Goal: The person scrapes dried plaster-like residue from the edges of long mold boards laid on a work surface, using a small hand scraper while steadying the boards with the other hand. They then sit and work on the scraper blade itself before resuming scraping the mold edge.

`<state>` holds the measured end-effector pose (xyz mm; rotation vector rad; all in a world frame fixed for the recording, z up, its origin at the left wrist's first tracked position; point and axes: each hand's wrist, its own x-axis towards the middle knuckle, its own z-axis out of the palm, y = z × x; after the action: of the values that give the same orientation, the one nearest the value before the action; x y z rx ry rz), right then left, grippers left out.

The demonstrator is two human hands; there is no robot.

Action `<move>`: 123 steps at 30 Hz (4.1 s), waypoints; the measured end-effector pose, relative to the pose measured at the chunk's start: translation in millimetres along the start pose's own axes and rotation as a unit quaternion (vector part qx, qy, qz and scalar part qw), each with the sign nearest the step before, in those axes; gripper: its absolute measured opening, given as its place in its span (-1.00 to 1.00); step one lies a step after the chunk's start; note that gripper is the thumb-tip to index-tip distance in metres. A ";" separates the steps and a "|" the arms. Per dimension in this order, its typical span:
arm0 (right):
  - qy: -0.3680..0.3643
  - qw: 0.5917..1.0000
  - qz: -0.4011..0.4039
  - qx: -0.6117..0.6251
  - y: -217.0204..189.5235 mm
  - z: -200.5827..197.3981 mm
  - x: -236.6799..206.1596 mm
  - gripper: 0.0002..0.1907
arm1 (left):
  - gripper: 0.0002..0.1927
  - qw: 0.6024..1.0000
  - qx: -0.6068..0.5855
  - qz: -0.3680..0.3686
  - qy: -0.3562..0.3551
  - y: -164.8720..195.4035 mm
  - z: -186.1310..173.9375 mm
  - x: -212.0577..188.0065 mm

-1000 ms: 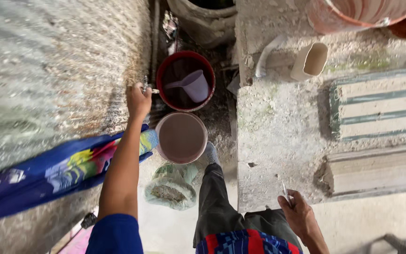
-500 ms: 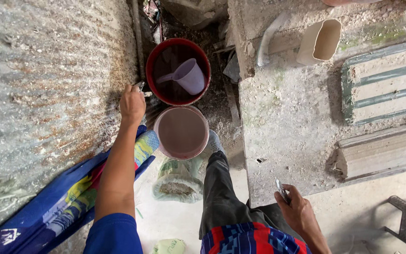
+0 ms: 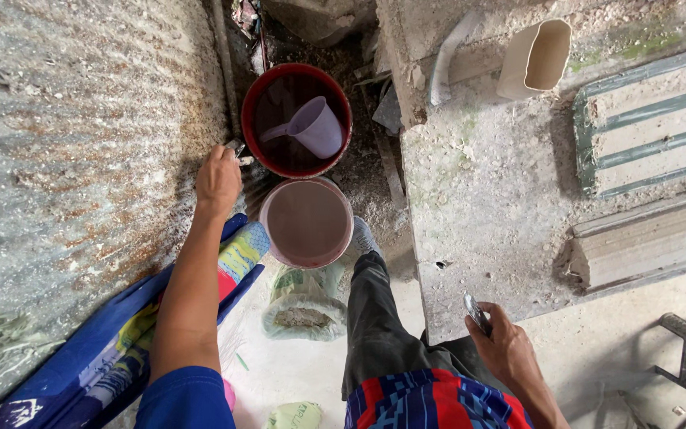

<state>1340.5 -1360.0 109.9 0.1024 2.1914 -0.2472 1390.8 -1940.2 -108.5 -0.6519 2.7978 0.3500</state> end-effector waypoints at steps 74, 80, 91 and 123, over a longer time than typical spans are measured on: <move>0.208 0.951 -0.217 0.065 247.7 -108.8 67.5 -0.62 | -0.25 0.857 -0.468 0.039 -0.213 730.7 79.2 -259.5; -0.050 0.993 -0.109 -0.018 225.8 -139.0 77.4 -0.84 | -0.08 0.805 -0.504 -0.069 -0.305 733.1 83.7 -240.2; 0.189 0.954 -0.232 0.019 256.5 -110.3 58.2 -0.69 | -0.15 0.807 -0.534 0.008 -0.251 737.9 61.0 -272.0; 0.105 0.968 -0.177 -0.143 261.2 -141.3 68.6 -0.77 | -0.80 0.929 -0.294 0.180 -0.136 717.5 78.1 -239.7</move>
<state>1231.0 -1075.8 99.3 -0.4460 2.4244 -0.1176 1284.5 -1197.2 13.3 -0.1568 2.5154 1.2760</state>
